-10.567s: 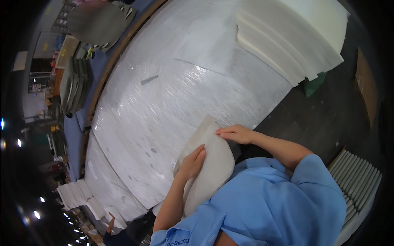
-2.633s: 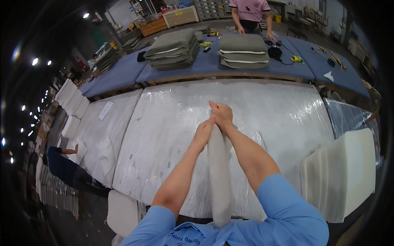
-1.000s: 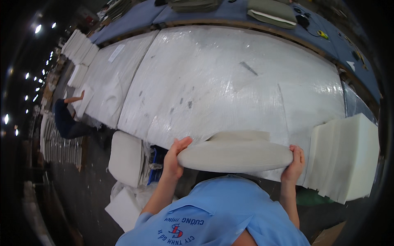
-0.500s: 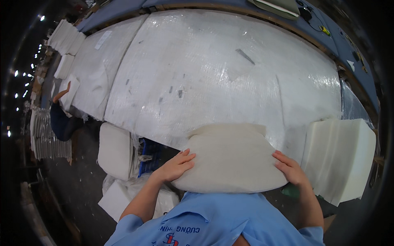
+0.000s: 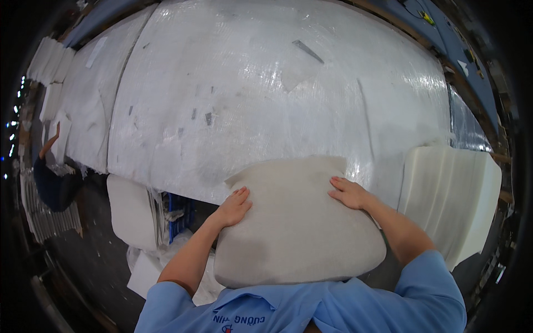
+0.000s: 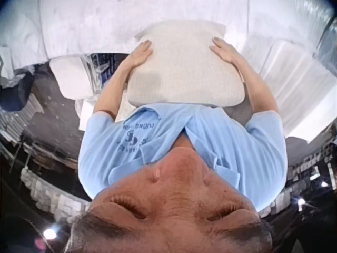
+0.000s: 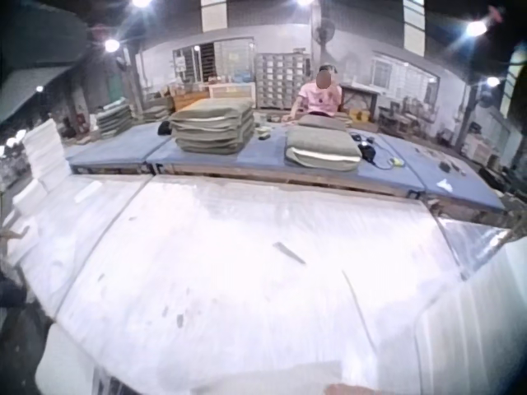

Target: The person repeatedly picks up rectangular foam pads from a table, folds them in half, and stacks them on a growing pile. The person then carries the stack of folded pads to a pallet and places them on top of other stacked pads.

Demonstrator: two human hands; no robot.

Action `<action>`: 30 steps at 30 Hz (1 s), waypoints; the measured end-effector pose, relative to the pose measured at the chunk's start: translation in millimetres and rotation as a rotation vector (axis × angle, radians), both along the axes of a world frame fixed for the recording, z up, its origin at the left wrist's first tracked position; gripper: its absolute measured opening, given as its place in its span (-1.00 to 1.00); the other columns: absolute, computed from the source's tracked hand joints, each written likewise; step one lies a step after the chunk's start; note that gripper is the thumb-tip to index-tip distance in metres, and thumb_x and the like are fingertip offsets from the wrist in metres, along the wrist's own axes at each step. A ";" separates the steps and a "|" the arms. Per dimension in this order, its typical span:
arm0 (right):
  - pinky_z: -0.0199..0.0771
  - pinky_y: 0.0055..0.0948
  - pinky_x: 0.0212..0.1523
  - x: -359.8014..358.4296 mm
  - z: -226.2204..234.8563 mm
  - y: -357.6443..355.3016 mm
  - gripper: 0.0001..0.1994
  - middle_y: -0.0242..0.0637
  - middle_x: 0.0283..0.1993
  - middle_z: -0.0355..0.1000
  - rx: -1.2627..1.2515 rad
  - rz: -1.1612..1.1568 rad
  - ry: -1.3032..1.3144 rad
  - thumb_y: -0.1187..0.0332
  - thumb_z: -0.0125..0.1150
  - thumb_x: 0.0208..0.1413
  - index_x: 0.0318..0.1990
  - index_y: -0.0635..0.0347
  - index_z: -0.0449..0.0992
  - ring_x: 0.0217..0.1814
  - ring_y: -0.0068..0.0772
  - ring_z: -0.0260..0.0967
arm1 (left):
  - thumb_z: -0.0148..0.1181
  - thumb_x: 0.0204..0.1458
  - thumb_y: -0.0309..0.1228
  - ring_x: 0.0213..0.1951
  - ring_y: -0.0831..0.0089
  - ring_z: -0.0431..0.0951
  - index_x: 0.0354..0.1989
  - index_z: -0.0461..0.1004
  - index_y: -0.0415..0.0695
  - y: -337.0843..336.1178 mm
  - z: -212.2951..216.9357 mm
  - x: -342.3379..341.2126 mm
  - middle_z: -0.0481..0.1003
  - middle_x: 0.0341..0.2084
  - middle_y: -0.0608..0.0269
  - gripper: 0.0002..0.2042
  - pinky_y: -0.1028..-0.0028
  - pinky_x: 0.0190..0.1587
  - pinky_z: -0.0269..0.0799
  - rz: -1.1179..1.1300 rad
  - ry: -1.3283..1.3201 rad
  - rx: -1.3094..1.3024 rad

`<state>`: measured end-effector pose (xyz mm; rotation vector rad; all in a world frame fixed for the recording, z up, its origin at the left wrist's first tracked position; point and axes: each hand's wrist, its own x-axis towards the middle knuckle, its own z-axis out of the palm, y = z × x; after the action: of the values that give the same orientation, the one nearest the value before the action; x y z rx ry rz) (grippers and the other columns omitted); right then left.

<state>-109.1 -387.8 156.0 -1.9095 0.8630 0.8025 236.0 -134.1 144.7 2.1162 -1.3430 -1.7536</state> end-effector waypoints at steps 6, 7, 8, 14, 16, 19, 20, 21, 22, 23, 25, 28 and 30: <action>-0.03 -0.23 0.57 8.9 -35.2 -9.1 -0.30 -0.01 0.57 0.06 -0.036 -0.015 -0.065 -0.11 -0.12 0.37 0.44 0.27 0.25 0.63 -0.04 -0.05 | -0.17 0.36 -0.15 0.55 -0.01 -0.06 0.48 0.08 -0.32 -12.5 -32.3 6.1 0.00 0.52 -0.16 -0.37 0.25 0.56 -0.17 0.054 0.007 -0.040; -0.04 -0.25 0.57 12.5 -37.3 -13.1 -0.31 -0.05 0.59 0.05 -0.025 -0.030 -0.056 -0.10 -0.09 0.37 0.45 0.25 0.25 0.64 -0.09 -0.07 | -0.17 0.35 -0.15 0.53 0.00 -0.01 0.47 0.13 -0.31 -9.9 -45.0 5.4 0.04 0.50 -0.17 -0.39 0.25 0.55 -0.13 0.072 -0.023 -0.066; -0.04 -0.27 0.57 15.6 -38.1 -16.3 -0.31 -0.09 0.60 0.03 -0.016 -0.054 -0.046 -0.09 -0.06 0.37 0.46 0.22 0.25 0.65 -0.14 -0.08 | -0.16 0.35 -0.15 0.52 0.00 0.04 0.45 0.18 -0.30 -11.2 -51.4 7.1 0.09 0.48 -0.17 -0.40 0.26 0.54 -0.09 0.081 -0.052 -0.094; 0.07 -0.27 0.51 -8.9 -23.5 -28.1 -0.37 -0.26 0.51 0.21 0.273 -0.658 -0.144 -0.06 0.12 0.32 0.41 0.09 0.35 0.58 -0.19 0.06 | 0.06 0.26 -0.22 0.26 0.09 0.49 0.26 0.44 -0.35 -28.3 -36.2 13.6 0.49 0.22 -0.11 -0.49 0.31 0.32 0.33 0.261 -0.140 -0.159; 0.07 -0.24 0.49 -21.5 1.5 -16.0 -0.35 -0.29 0.49 0.24 0.427 -0.933 -0.247 -0.09 0.14 0.30 0.43 0.03 0.33 0.58 -0.19 0.03 | 0.13 0.24 -0.21 0.23 0.18 0.50 0.27 0.43 -0.35 -13.0 -20.1 14.5 0.51 0.20 -0.10 -0.47 0.34 0.29 0.35 0.401 -0.193 -0.180; 0.15 -0.21 0.46 -64.1 35.3 8.2 -0.34 -0.29 0.50 0.20 0.508 -1.263 -0.451 -0.05 0.13 0.34 0.50 -0.02 0.22 0.57 -0.24 0.03 | 0.13 0.28 -0.18 0.20 0.20 0.50 0.36 0.31 -0.34 13.6 31.6 8.1 0.50 0.19 -0.12 -0.42 0.32 0.27 0.38 0.536 0.007 -0.103; 0.24 -0.22 0.43 -78.0 41.7 25.0 -0.36 -0.26 0.50 0.20 0.538 -1.410 -0.503 0.01 0.11 0.36 0.51 -0.01 0.18 0.53 -0.27 0.08 | 0.16 0.30 -0.17 0.19 0.23 0.50 0.40 0.25 -0.35 25.3 42.3 9.5 0.47 0.20 -0.11 -0.37 0.32 0.25 0.39 0.590 0.082 -0.086; 0.25 -0.20 0.42 -97.9 45.0 45.9 -0.37 -0.23 0.50 0.19 0.574 -1.433 -0.636 -0.01 0.06 0.39 0.52 -0.03 0.16 0.52 -0.26 0.11 | 0.18 0.29 -0.16 0.19 0.23 0.50 0.42 0.22 -0.35 33.4 54.0 9.6 0.46 0.22 -0.10 -0.35 0.33 0.24 0.41 0.681 0.200 -0.040; 0.27 -0.19 0.42 -113.3 46.1 67.6 -0.38 -0.20 0.51 0.18 0.609 -1.452 -0.771 -0.03 0.01 0.41 0.53 -0.05 0.15 0.51 -0.25 0.13 | 0.21 0.29 -0.16 0.19 0.23 0.50 0.44 0.18 -0.35 43.0 66.5 9.8 0.45 0.23 -0.10 -0.32 0.34 0.23 0.42 0.767 0.319 0.009; 0.28 -0.19 0.41 -113.6 45.1 87.4 -0.38 -0.19 0.49 0.20 0.654 -1.554 -0.855 -0.02 0.00 0.41 0.53 -0.04 0.13 0.49 -0.25 0.17 | 0.23 0.29 -0.15 0.19 0.24 0.50 0.45 0.15 -0.35 49.1 78.0 10.7 0.43 0.24 -0.10 -0.29 0.34 0.23 0.43 0.860 0.435 0.056; 0.29 -0.17 0.41 -102.0 45.3 111.6 -0.38 -0.17 0.47 0.23 0.756 -1.742 -1.023 0.00 -0.03 0.43 0.54 -0.02 0.11 0.46 -0.23 0.24 | 0.25 0.28 -0.14 0.20 0.28 0.50 0.46 0.13 -0.35 48.1 97.8 11.0 0.43 0.24 -0.08 -0.27 0.37 0.22 0.43 0.837 0.504 0.114; 0.33 -0.21 0.36 -72.2 53.0 111.2 -0.47 -0.19 0.33 0.37 0.787 -1.810 -1.133 -0.02 -0.04 0.43 0.39 0.06 0.30 0.35 -0.26 0.33 | 0.25 0.29 -0.16 0.21 0.31 0.48 0.45 0.14 -0.36 35.5 123.9 3.5 0.44 0.23 -0.05 -0.29 0.40 0.22 0.43 0.705 0.423 0.133; 0.39 -0.25 0.29 -76.1 54.5 101.0 -0.57 -0.24 0.18 0.45 0.807 -1.750 -1.220 0.01 -0.02 0.42 0.22 0.07 0.42 0.25 -0.30 0.39 | 0.25 0.29 -0.18 0.22 0.32 0.47 0.45 0.16 -0.35 22.6 131.9 -0.7 0.44 0.23 -0.04 -0.31 0.41 0.22 0.43 0.623 0.381 0.109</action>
<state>-185.3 -286.8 210.5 -0.2027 0.7765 -0.9145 235.3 -111.5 276.6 1.8266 -0.4356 -1.8271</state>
